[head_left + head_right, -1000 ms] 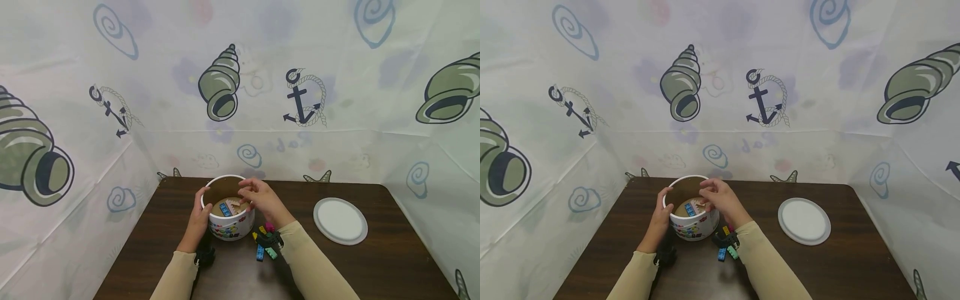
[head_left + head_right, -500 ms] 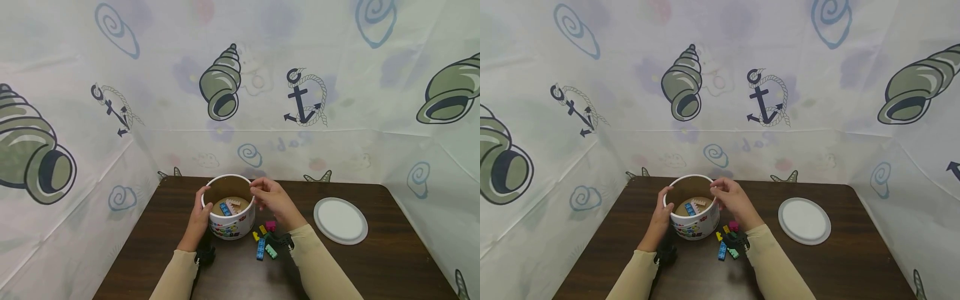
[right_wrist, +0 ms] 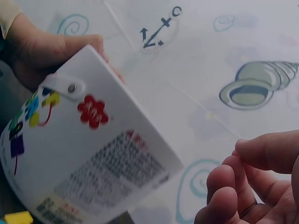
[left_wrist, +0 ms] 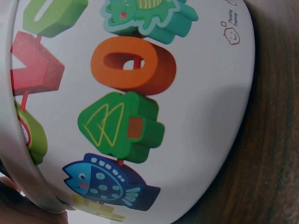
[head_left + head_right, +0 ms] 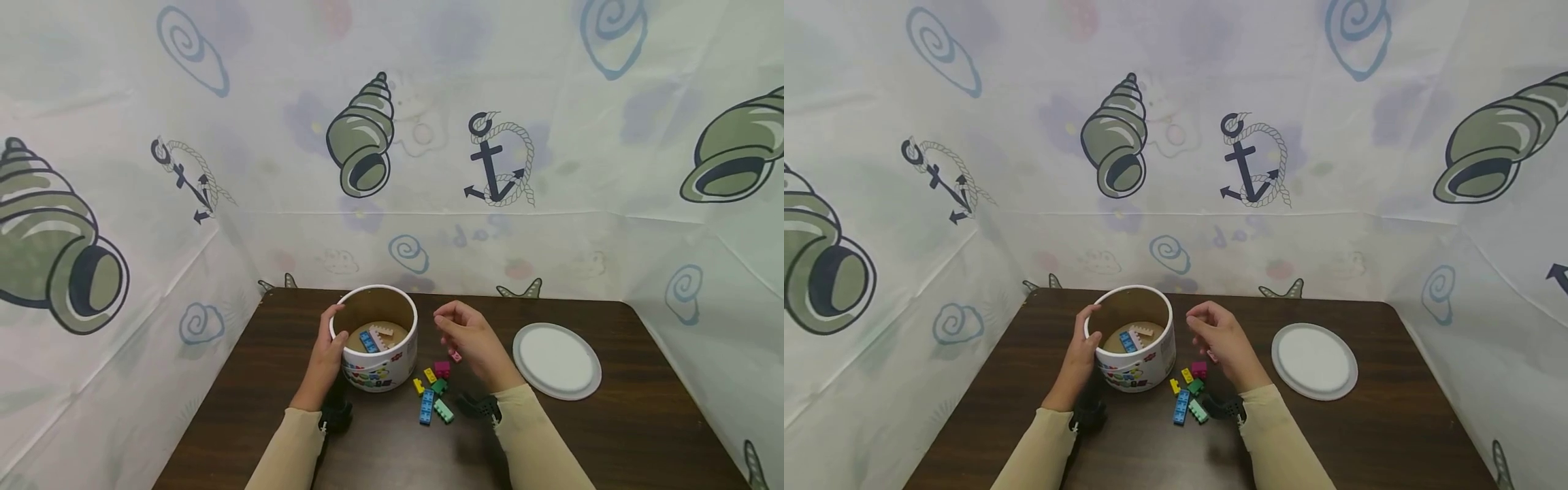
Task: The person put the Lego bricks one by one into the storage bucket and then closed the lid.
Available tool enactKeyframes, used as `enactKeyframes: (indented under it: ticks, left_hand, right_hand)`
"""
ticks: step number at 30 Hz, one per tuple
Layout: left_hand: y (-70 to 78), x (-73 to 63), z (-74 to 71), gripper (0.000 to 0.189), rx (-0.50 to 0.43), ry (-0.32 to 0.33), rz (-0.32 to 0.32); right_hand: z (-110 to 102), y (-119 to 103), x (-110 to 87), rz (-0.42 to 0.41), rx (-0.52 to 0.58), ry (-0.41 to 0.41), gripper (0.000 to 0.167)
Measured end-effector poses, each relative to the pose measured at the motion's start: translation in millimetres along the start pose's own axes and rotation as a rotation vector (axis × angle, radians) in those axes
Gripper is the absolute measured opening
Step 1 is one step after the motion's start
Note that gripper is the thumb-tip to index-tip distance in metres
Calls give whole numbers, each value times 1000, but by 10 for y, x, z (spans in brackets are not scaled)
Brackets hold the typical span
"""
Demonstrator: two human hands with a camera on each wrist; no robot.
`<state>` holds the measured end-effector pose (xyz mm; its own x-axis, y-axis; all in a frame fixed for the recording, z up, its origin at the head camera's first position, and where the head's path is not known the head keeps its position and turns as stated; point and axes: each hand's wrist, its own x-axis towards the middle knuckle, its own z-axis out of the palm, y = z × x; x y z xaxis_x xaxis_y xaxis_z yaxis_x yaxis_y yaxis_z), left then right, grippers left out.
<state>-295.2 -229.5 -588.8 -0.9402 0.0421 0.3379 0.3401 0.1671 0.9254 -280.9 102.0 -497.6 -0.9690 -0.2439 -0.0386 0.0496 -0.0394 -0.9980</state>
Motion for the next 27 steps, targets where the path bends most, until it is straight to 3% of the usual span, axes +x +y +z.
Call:
enactKeyframes:
  ticks: [11,14,20,24,27]
  left_hand:
    - [-6,-9,1,59,-11,-2,-2]
    - [-8,-12,5,60,-5,-5,-6]
    - [-14,-20,28,59,-4,-16,-15]
    - [-21,-2,27,59,-1,-19,-11]
    - [-14,2,19,59,-4,-3,-5]
  right_hand:
    - [-339,473,-26,66,-24,114,22]
    - [-414,642,-3,99,-11,127,29]
    - [-578,1035,55,161,97,147,34]
    - [-695,1207,147,145,236,169,30]
    - [-728,1245,184,122,257,147,34]
